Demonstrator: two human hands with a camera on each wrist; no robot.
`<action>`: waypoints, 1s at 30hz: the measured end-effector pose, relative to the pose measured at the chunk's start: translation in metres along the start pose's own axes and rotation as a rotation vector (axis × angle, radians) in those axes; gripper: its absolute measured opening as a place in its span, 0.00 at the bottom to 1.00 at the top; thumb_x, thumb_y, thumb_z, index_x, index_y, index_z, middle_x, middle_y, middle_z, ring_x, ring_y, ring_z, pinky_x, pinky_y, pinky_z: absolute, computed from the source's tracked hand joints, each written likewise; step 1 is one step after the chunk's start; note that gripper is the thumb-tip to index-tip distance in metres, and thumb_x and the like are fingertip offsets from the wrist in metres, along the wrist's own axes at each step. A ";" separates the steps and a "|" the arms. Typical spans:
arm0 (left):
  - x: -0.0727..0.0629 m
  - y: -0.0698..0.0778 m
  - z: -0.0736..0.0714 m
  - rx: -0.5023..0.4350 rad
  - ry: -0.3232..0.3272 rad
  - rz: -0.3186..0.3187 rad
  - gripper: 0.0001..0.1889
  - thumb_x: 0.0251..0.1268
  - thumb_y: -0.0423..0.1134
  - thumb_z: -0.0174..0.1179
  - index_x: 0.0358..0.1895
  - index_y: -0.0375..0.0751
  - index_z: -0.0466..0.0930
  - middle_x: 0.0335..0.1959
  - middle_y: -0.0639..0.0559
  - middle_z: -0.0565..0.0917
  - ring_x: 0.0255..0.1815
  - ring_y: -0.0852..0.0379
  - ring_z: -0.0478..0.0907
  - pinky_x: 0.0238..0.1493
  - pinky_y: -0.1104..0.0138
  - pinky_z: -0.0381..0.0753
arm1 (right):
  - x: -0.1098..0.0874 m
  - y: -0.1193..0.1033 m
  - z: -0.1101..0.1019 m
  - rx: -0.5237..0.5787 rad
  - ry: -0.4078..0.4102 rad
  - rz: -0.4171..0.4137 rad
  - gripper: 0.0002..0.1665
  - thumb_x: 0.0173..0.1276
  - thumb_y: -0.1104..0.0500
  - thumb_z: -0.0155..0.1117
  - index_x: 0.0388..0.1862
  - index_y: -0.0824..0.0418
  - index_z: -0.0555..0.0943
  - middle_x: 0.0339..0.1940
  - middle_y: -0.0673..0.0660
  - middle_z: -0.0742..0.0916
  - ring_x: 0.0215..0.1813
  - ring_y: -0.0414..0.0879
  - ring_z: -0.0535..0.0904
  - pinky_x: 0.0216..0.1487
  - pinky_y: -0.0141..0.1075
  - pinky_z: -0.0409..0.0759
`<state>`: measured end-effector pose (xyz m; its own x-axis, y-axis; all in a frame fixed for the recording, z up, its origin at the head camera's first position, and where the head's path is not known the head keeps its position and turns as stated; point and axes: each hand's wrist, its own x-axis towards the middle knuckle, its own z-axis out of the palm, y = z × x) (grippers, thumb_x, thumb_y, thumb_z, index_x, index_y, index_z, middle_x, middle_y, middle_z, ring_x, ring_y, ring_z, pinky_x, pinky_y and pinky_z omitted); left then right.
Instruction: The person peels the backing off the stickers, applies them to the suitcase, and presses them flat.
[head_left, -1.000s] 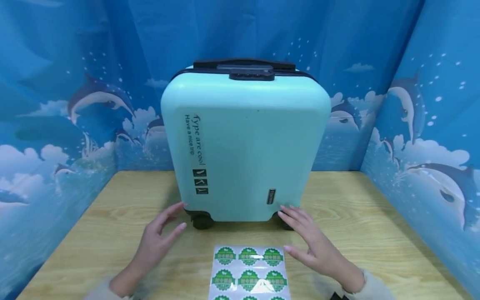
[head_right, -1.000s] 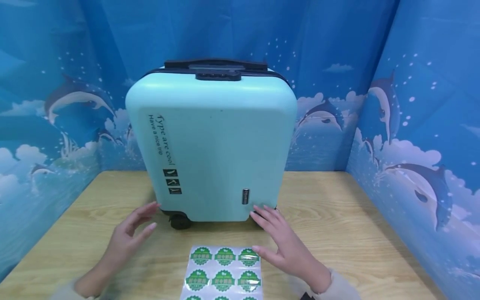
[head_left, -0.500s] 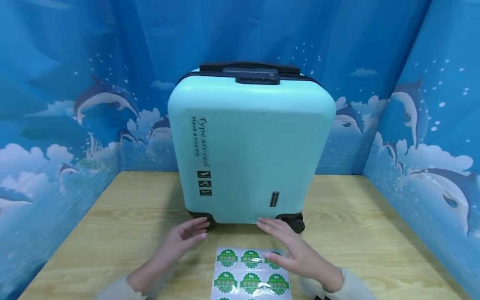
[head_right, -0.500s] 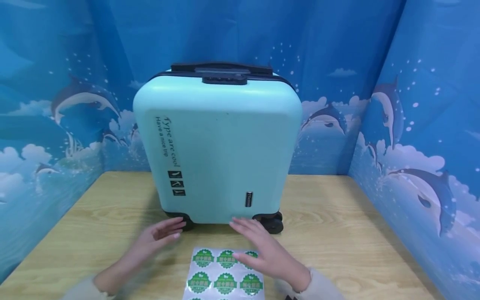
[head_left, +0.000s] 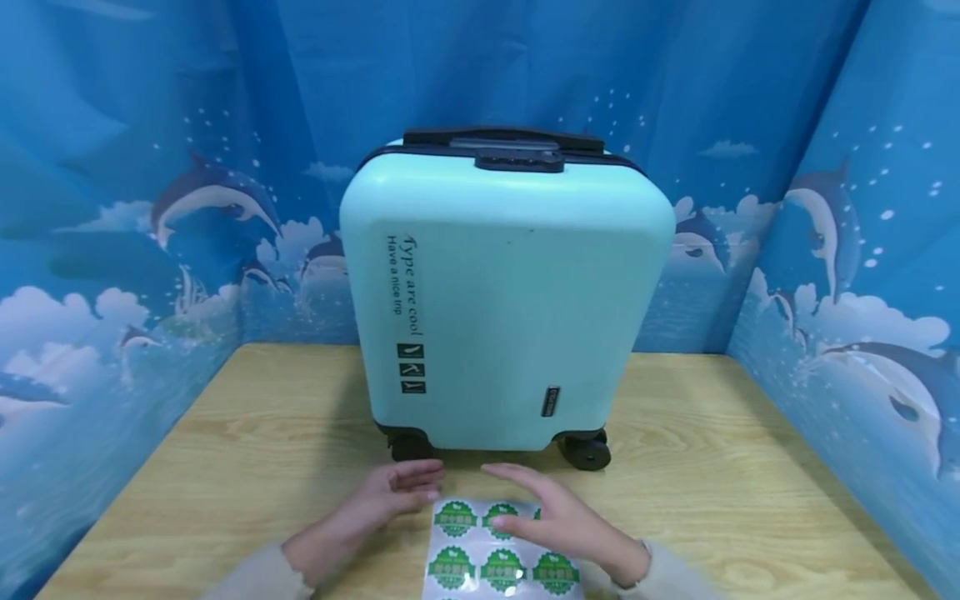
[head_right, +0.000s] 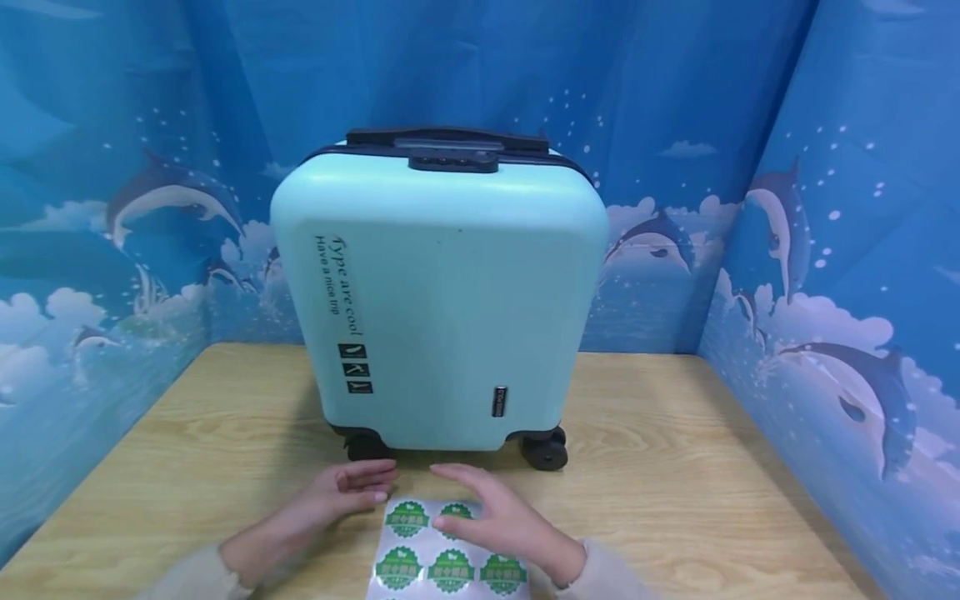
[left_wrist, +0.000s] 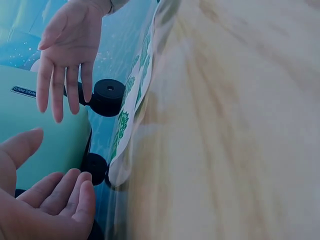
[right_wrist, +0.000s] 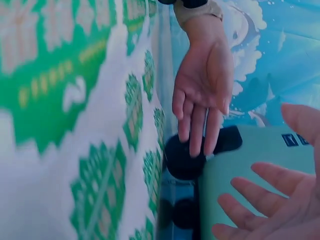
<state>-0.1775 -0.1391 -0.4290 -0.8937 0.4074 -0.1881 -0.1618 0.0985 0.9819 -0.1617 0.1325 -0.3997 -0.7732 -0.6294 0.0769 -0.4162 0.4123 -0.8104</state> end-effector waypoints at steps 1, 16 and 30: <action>0.000 -0.001 0.000 0.000 -0.005 0.006 0.31 0.58 0.37 0.64 0.64 0.32 0.66 0.61 0.38 0.73 0.59 0.45 0.74 0.60 0.55 0.72 | 0.001 -0.001 0.002 0.016 -0.007 0.003 0.31 0.68 0.50 0.59 0.68 0.55 0.67 0.67 0.51 0.73 0.68 0.52 0.67 0.65 0.54 0.66; 0.004 -0.019 -0.002 0.245 0.042 0.110 0.27 0.54 0.38 0.67 0.58 0.33 0.73 0.57 0.39 0.78 0.56 0.44 0.75 0.58 0.54 0.74 | 0.021 -0.011 0.024 0.238 0.032 0.188 0.27 0.64 0.54 0.64 0.60 0.62 0.74 0.60 0.60 0.79 0.60 0.54 0.75 0.63 0.49 0.70; 0.006 -0.018 0.005 0.496 0.089 0.159 0.18 0.54 0.38 0.66 0.49 0.38 0.81 0.48 0.45 0.84 0.53 0.46 0.79 0.55 0.50 0.75 | 0.029 0.004 0.037 0.371 0.014 0.278 0.23 0.65 0.60 0.62 0.58 0.65 0.75 0.56 0.61 0.81 0.58 0.53 0.76 0.61 0.44 0.73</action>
<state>-0.1778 -0.1336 -0.4479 -0.9266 0.3757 -0.0134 0.1773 0.4681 0.8657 -0.1678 0.0913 -0.4223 -0.8387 -0.5182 -0.1673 0.0056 0.2989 -0.9543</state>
